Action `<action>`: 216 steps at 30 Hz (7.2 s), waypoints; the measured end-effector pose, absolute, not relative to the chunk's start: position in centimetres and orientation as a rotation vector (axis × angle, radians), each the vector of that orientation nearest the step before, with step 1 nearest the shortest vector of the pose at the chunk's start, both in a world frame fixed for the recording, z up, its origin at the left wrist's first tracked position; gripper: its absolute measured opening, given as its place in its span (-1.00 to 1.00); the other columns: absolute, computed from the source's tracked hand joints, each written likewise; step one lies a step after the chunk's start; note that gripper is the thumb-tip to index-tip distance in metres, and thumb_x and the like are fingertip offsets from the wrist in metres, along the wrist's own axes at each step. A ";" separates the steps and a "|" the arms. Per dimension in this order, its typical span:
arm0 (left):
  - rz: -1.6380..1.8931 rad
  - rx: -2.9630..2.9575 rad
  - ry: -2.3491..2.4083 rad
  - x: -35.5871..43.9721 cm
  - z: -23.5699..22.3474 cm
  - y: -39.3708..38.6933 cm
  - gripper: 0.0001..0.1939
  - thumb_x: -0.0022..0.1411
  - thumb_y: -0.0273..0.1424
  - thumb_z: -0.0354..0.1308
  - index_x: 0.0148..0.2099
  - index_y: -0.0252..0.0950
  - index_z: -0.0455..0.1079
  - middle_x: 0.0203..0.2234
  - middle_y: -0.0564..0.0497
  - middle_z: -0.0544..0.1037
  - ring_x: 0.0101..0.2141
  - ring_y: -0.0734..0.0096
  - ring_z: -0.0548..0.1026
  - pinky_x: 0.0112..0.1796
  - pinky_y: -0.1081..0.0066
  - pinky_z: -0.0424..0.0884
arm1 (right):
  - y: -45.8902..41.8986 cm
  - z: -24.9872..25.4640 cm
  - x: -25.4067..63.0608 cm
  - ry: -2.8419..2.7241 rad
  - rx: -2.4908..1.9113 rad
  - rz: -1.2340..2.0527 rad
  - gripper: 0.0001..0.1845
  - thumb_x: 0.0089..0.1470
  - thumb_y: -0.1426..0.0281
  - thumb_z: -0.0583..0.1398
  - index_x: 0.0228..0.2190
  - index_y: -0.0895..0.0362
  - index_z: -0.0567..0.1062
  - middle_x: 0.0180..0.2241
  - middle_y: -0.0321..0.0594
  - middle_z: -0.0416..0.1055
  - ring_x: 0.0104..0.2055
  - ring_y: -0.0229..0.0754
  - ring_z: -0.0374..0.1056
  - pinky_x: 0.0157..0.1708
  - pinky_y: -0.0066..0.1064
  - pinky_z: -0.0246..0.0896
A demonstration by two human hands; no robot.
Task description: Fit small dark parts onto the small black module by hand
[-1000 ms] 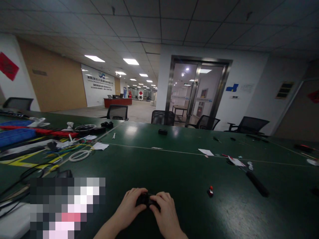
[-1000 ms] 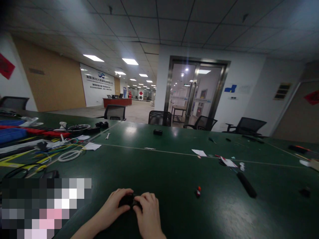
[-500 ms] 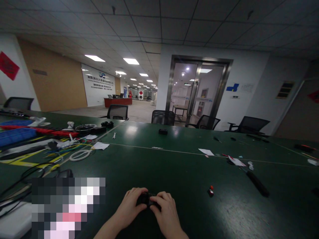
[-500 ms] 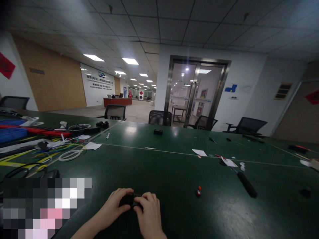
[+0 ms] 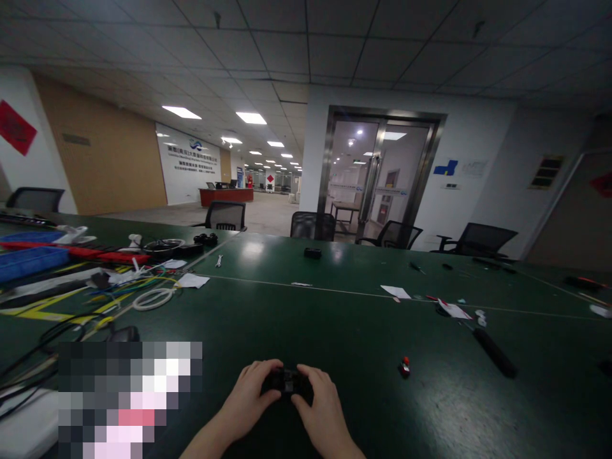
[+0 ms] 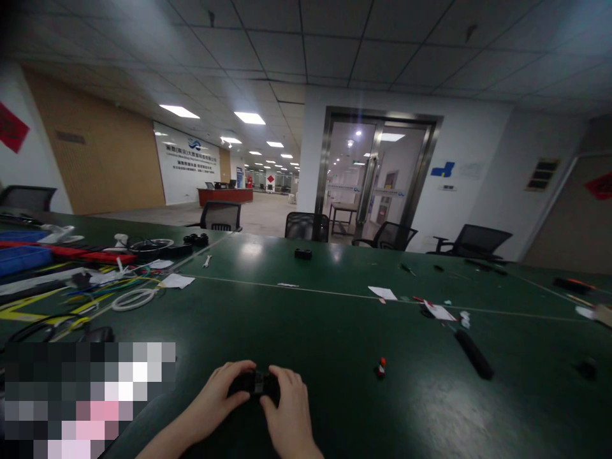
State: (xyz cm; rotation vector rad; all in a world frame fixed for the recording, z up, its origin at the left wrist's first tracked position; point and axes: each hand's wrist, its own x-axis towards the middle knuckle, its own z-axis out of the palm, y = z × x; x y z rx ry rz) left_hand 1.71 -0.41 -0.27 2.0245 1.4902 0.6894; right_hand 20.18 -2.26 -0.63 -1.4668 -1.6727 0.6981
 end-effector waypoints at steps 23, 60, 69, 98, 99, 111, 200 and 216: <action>0.655 1.938 1.487 1.6 -0.1 -0.5 -0.52 0.06 -0.40 0.06 0.08 -0.20 0.25 -0.07 -0.03 0.44 -0.01 0.14 0.30 0.00 0.22 0.21 | -2.7 0.5 20.1 -1.619 -1.528 0.809 -0.60 -0.09 0.43 0.18 -0.14 -0.07 0.46 -0.11 -0.27 0.41 0.00 -0.02 0.27 -0.02 -0.13 0.16; 0.661 1.945 1.422 1.7 -0.2 -0.6 -0.51 0.00 -0.42 0.08 0.04 -0.16 0.26 -0.06 0.03 0.42 -0.02 0.21 0.28 0.01 0.30 0.17 | -2.9 1.4 20.2 -1.867 -1.485 0.754 -0.71 -0.12 0.43 0.19 -0.27 -0.08 0.50 -0.06 -0.26 0.32 0.04 -0.04 0.21 0.01 -0.20 0.06; 0.636 1.978 1.425 1.6 -0.5 -0.4 -0.53 0.02 -0.40 0.09 0.04 -0.15 0.26 -0.08 0.03 0.43 -0.03 0.20 0.28 -0.01 0.29 0.18 | -2.9 1.6 20.1 -1.928 -1.517 0.757 -0.73 -0.05 0.46 0.15 -0.26 -0.04 0.48 -0.03 -0.28 0.31 0.07 -0.07 0.17 0.03 -0.21 0.05; 0.662 1.913 1.460 2.0 0.7 -0.8 -0.51 0.00 -0.40 0.09 0.05 -0.17 0.27 -0.04 0.03 0.43 0.00 0.16 0.29 0.02 0.25 0.19 | -3.2 0.4 21.0 -1.551 -1.299 0.628 -0.72 0.08 0.24 0.10 -0.17 0.01 0.45 -0.14 -0.20 0.40 -0.06 -0.07 0.30 -0.06 -0.23 0.21; 0.662 1.913 1.462 2.0 0.7 -0.9 -0.51 0.00 -0.40 0.09 0.04 -0.17 0.27 -0.04 0.03 0.43 0.01 0.16 0.29 0.03 0.25 0.19 | -3.2 0.4 21.1 -1.534 -1.303 0.622 -0.70 0.08 0.23 0.10 -0.15 0.01 0.44 -0.13 -0.19 0.40 -0.05 -0.07 0.30 -0.05 -0.23 0.22; 0.659 1.911 1.459 1.7 0.3 -0.7 -0.51 0.04 -0.39 0.08 0.07 -0.18 0.25 -0.01 0.02 0.40 0.03 0.17 0.27 0.05 0.24 0.18 | -2.7 0.1 21.9 -1.456 -1.258 0.514 -0.62 0.13 0.18 0.04 -0.06 0.06 0.38 -0.06 -0.12 0.36 0.00 -0.08 0.27 0.00 -0.21 0.19; 0.630 1.891 1.439 1.1 -0.3 -0.4 -0.53 0.11 -0.30 0.07 0.10 -0.11 0.20 0.01 0.03 0.37 0.06 0.14 0.24 0.05 0.19 0.18 | -1.4 -1.2 23.2 -1.092 -1.513 0.622 -0.48 0.12 0.10 -0.05 0.03 0.09 0.25 -0.01 -0.10 0.32 0.08 -0.03 0.21 -0.10 -0.25 0.23; 0.620 2.121 1.524 2.0 -0.9 0.5 -0.56 0.05 -0.39 0.09 0.03 -0.18 0.31 0.00 -0.02 0.41 0.03 0.18 0.31 0.03 0.24 0.14 | -0.7 -1.4 22.4 -1.168 -1.352 0.663 -0.53 0.08 0.10 0.03 -0.05 0.08 0.37 -0.07 -0.12 0.37 -0.01 -0.05 0.30 -0.06 -0.25 0.23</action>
